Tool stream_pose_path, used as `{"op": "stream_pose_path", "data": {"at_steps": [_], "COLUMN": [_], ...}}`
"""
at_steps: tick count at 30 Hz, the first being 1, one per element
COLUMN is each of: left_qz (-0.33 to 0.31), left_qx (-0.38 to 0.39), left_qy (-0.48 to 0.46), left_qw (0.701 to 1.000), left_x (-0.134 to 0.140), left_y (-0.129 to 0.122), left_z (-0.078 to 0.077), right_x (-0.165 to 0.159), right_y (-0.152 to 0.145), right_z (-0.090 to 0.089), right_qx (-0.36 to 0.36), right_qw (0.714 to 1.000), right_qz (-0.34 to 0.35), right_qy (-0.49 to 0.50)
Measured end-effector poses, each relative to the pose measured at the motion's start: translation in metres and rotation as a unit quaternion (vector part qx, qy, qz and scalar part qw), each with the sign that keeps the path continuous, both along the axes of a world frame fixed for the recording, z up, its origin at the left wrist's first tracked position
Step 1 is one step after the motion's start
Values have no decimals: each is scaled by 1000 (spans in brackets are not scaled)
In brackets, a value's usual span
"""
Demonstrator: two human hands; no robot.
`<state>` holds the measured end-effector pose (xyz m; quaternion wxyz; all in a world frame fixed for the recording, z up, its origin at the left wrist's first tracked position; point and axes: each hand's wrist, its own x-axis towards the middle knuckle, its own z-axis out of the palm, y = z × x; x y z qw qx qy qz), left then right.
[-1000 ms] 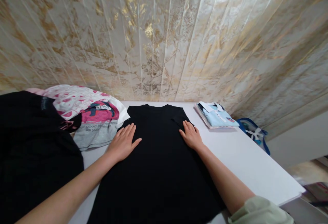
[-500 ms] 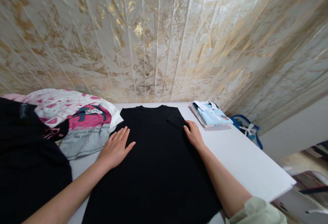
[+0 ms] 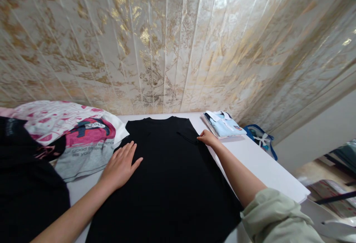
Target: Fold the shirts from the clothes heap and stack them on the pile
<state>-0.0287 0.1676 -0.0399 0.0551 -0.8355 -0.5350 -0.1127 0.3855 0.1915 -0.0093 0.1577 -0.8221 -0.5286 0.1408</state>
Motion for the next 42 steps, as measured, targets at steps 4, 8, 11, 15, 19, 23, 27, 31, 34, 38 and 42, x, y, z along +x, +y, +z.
{"op": "stream_pose_path", "data": {"at_steps": [4,8,11,15,19,23,27,31,34,38,42], "left_qz": [-1,-5,-40,-128,-136,-150,-161,-136,-88,-88,-103], "left_qx": [5,6,13,-19,-50,-63,-53,-43,-30,-24,-30], "left_qy": [-6,-30,-54,-87,-114,-119,-131,-166,-201,-190,-204], "left_qw": [1000,1000,998,988,983,979,977,976,975,977,973], "left_x": [-2,-2,13,69,142,189,201,196,193,192,190], "left_y": [0,3,8,22,50,79,94,99,99,98,95], "left_z": [-3,-1,18,51,58,42,27,18,14,11,13], "right_x": [2,1,-3,-9,-11,-9,-6,-3,-2,-2,-4], "right_y": [-4,-12,-19,-26,-28,-27,-25,-25,-25,-26,-26], "right_z": [-4,-7,-9,-11,-10,-8,-7,-5,-4,-3,-3], "right_qx": [7,32,46,78,91,83,81,75,71,68,72], "right_qw": [1000,999,999,997,996,996,996,997,997,997,997], "right_qz": [8,10,4,-7,4,15,20,20,20,20,20], "right_qy": [6,11,12,-3,-19,-24,-14,-10,-3,10,5]}}
